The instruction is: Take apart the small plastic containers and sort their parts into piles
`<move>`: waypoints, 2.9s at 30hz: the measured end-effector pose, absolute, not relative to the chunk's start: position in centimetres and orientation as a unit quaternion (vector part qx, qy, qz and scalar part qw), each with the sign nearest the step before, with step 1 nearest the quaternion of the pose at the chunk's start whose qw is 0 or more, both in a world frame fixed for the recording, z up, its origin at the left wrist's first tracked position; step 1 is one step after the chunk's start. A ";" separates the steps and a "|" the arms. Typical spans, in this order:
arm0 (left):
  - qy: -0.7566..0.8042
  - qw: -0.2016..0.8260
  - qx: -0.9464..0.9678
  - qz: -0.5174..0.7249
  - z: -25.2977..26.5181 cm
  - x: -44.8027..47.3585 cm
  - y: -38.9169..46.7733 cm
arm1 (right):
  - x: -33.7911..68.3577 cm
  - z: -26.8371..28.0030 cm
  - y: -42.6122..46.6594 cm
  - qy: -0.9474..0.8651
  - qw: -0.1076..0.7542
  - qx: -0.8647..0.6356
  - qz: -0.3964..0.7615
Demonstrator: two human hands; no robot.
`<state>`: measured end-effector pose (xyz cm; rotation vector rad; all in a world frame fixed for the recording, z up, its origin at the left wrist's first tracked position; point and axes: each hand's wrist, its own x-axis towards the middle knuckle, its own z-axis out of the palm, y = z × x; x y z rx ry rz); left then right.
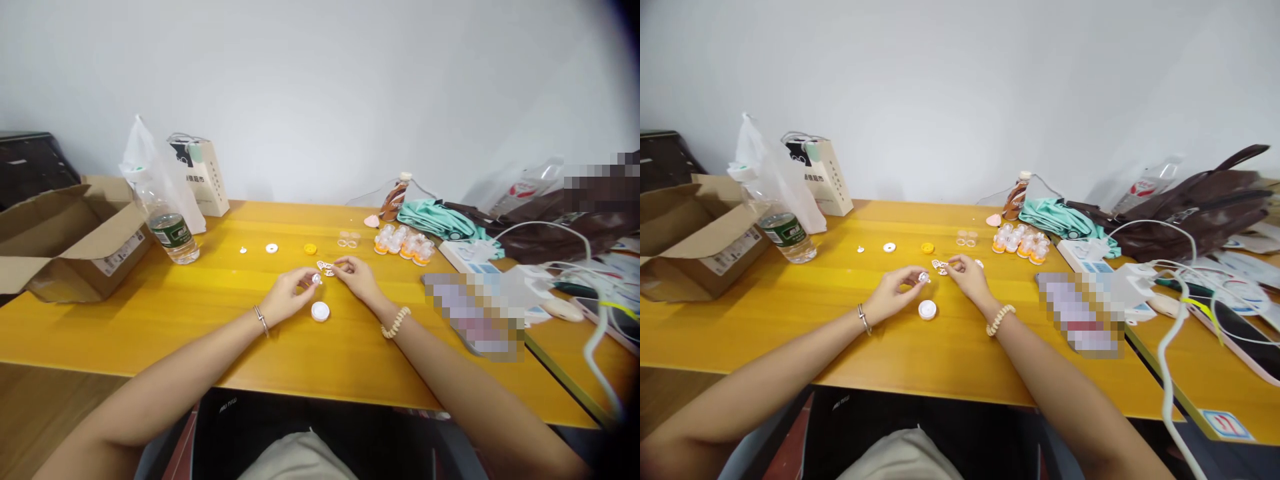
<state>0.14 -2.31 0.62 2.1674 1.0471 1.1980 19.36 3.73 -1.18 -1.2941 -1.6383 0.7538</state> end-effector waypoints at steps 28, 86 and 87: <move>0.382 0.436 0.641 0.503 1.6 0.7 -3.0 | 18.3 2.3 -1.3 -0.795 0.333 -0.338 0.378; 0.347 0.016 0.858 0.378 1.1 0.6 -4.0 | 17.3 2.1 -2.5 -0.679 0.390 -0.434 0.446; 0.347 0.023 0.856 0.383 1.2 0.6 -4.0 | 17.3 2.2 -2.5 -0.673 0.389 -0.437 0.453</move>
